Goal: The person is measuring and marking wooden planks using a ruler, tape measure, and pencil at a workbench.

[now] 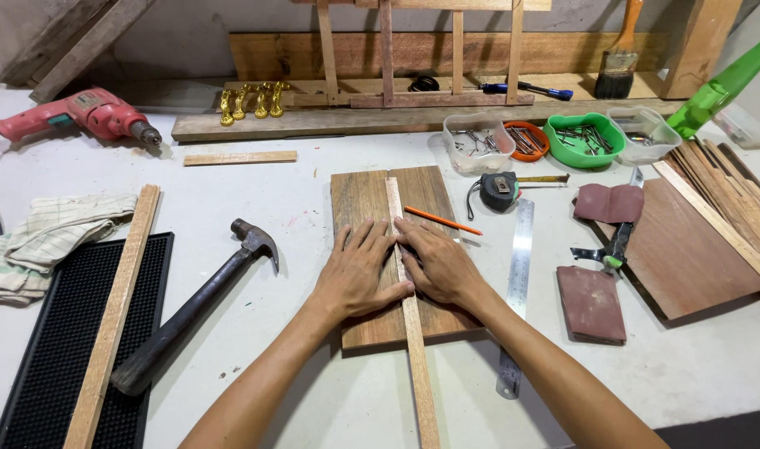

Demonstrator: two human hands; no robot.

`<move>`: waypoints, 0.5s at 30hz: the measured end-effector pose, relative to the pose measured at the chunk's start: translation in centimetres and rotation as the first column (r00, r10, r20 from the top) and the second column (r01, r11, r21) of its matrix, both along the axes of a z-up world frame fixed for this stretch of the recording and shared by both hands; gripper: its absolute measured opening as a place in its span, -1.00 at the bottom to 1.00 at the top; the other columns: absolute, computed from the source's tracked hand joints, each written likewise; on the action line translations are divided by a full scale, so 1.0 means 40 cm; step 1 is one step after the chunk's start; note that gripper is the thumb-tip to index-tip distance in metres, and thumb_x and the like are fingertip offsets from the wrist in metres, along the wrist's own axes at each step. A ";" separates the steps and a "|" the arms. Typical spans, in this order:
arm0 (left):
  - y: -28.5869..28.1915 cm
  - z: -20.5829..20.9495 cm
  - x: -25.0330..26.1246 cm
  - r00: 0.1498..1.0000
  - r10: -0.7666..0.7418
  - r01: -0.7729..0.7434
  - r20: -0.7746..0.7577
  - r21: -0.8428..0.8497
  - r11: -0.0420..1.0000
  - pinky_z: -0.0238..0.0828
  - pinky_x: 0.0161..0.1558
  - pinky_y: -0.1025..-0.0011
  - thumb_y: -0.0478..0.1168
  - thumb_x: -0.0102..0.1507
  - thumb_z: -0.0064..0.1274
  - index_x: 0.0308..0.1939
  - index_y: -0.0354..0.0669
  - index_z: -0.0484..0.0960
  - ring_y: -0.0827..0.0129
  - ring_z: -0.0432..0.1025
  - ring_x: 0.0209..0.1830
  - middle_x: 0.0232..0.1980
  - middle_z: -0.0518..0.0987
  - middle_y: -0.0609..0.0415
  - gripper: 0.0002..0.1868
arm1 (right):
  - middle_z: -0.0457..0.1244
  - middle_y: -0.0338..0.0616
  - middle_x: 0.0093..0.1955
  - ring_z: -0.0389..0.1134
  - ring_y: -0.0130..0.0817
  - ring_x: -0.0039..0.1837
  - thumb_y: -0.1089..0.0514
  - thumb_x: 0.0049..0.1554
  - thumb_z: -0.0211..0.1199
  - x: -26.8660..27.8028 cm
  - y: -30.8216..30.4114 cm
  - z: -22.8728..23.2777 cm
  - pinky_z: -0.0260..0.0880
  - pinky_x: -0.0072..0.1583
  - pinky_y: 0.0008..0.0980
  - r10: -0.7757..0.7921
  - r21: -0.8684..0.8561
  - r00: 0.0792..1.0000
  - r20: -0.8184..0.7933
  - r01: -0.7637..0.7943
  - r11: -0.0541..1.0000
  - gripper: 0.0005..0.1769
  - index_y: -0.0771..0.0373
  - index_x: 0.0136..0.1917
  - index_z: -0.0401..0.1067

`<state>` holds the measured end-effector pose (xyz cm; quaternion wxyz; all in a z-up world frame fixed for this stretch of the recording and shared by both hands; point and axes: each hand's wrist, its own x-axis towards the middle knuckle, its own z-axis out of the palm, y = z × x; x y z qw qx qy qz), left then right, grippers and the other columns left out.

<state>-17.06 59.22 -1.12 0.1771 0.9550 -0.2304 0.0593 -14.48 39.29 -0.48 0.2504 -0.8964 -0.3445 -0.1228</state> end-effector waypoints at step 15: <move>0.019 0.101 -0.164 0.927 0.346 -0.356 -0.146 -0.047 0.933 0.45 -0.02 0.01 0.01 0.18 0.11 0.16 -0.28 0.57 -0.05 0.44 0.04 -0.01 0.46 -0.24 -0.44 | 0.31 -0.05 0.33 0.35 -0.08 0.27 0.16 0.11 0.27 0.040 0.068 -0.015 0.34 0.27 -0.17 0.095 -0.129 0.980 0.177 -0.072 0.989 -0.75 0.24 0.07 0.50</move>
